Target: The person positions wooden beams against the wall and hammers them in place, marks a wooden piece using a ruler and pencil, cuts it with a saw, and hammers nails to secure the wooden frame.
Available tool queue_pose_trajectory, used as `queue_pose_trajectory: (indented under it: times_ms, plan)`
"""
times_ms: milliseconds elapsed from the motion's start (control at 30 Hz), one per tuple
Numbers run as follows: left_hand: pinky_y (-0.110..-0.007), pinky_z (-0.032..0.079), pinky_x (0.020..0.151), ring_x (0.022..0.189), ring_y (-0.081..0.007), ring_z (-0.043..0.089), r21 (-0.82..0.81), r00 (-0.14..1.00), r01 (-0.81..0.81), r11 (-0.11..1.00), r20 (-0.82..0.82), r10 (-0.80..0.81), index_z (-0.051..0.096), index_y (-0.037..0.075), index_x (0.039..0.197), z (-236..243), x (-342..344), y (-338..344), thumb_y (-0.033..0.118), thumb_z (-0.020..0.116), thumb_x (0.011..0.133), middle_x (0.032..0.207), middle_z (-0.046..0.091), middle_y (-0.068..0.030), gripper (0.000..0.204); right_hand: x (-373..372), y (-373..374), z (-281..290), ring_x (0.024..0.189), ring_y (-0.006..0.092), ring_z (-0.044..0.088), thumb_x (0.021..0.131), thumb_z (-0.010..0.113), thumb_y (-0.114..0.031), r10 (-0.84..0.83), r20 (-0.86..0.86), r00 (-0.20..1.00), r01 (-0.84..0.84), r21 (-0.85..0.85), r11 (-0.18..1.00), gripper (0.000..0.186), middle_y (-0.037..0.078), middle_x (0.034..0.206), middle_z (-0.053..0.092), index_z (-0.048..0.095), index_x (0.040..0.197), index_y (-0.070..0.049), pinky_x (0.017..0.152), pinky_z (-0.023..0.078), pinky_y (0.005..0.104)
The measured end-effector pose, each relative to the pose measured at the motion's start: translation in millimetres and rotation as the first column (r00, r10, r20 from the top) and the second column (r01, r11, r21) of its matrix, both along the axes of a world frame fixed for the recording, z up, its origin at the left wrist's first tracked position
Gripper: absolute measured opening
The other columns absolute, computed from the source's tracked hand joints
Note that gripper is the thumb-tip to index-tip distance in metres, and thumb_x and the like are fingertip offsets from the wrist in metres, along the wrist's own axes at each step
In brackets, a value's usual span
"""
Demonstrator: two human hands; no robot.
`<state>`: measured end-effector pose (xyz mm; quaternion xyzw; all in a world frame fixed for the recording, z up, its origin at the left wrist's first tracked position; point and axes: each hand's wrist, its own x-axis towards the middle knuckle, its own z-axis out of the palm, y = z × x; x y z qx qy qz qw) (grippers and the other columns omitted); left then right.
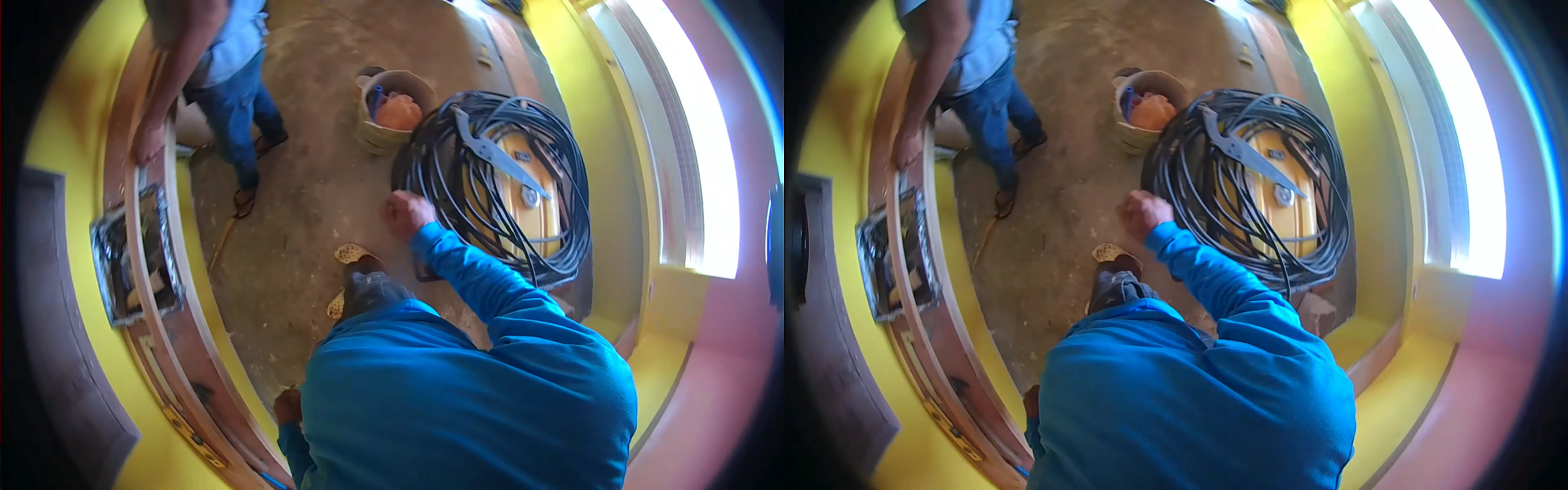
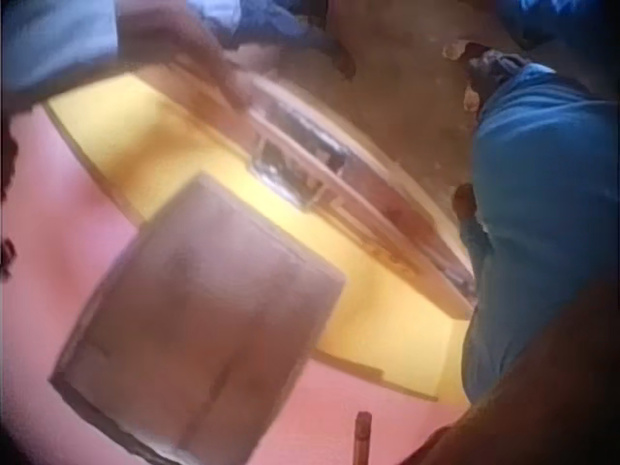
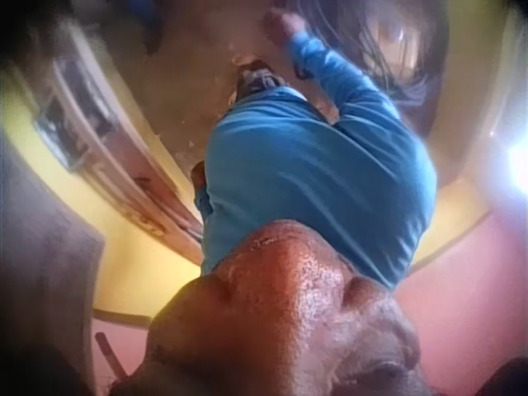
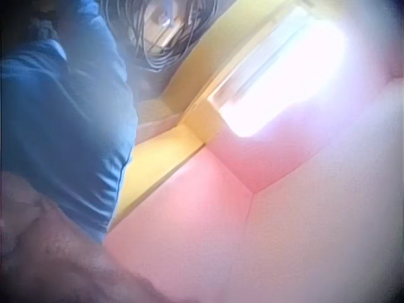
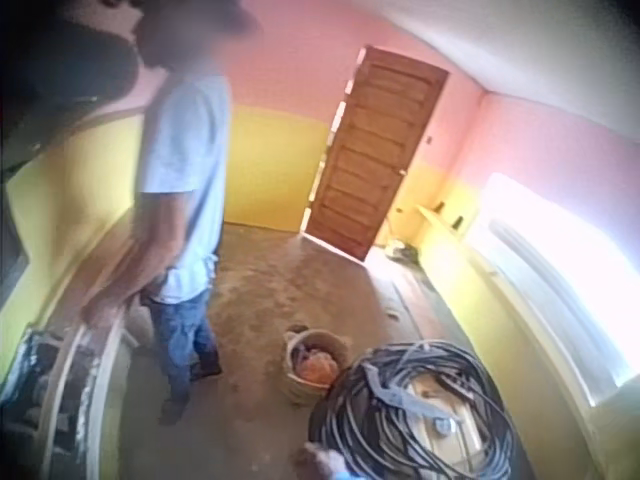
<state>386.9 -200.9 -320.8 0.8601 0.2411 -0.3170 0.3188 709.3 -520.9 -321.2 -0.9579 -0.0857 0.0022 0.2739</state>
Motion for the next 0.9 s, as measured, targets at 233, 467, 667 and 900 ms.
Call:
queue_pose_trajectory:
  times_ms: [233,467,667,900]
  plan:
    - [-0.035,0.043,0.057,0.065,-0.0261,0.055,0.056,0.978,-0.15,0.987,0.155,0.14,0.057,0.006,0.072,-8.1,60.8,23.6,0.024,0.057,0.068,0.067,0.055,-0.0144,0.018,62.2,-159.1,-44.2,0.105,0.0314,0.038,0.061,0.06,-0.024,-0.184,-0.014,0.983,0.165,-0.384,0.909,0.056,0.017,0.114,0.041,0.042,0.112,-0.01,0.087,0.033,0.0381]
    - [-0.032,0.043,0.071,0.077,-0.0281,0.055,0.088,0.878,-0.009,0.996,0.478,-0.034,0.032,-0.004,0.116,30.2,159.9,4.9,0.031,0.055,0.072,0.114,0.039,-0.0225,0.061,133.6,-208.2,-74.8,0.111,0.0265,0.033,0.064,0.06,-0.03,-0.281,-0.28,0.918,0.096,-0.53,0.842,0.079,0.013,0.115,0.042,0.017,0.125,-0.008,0.094,0.021,0.038]
    - [-0.032,0.041,0.077,0.086,-0.0186,0.051,-0.198,0.507,0.183,0.963,0.858,0.08,0.019,0.004,0.124,224.0,302.0,22.0,0.031,0.046,0.08,0.122,0.033,-0.0161,0.058,149.9,-175.5,-76.1,0.111,0.0289,0.033,0.065,0.056,-0.026,-0.361,-0.426,0.83,0.025,-0.617,0.786,0.082,0.016,0.11,0.046,0.006,0.127,-0.006,0.095,0.016,0.043]
    - [-0.031,0.044,0.065,0.078,-0.0216,0.055,0.014,0.625,0.358,0.934,0.739,-0.251,0.045,0.0,0.105,226.9,325.0,-29.7,0.024,0.057,0.073,0.089,0.055,-0.0174,0.042,140.8,-151.9,-40.8,0.111,0.0314,0.03,0.069,0.05,-0.026,-0.156,-0.32,0.935,-0.137,-0.729,0.671,0.075,0.018,0.104,0.049,0.008,0.125,0.001,0.093,0.013,0.0478]
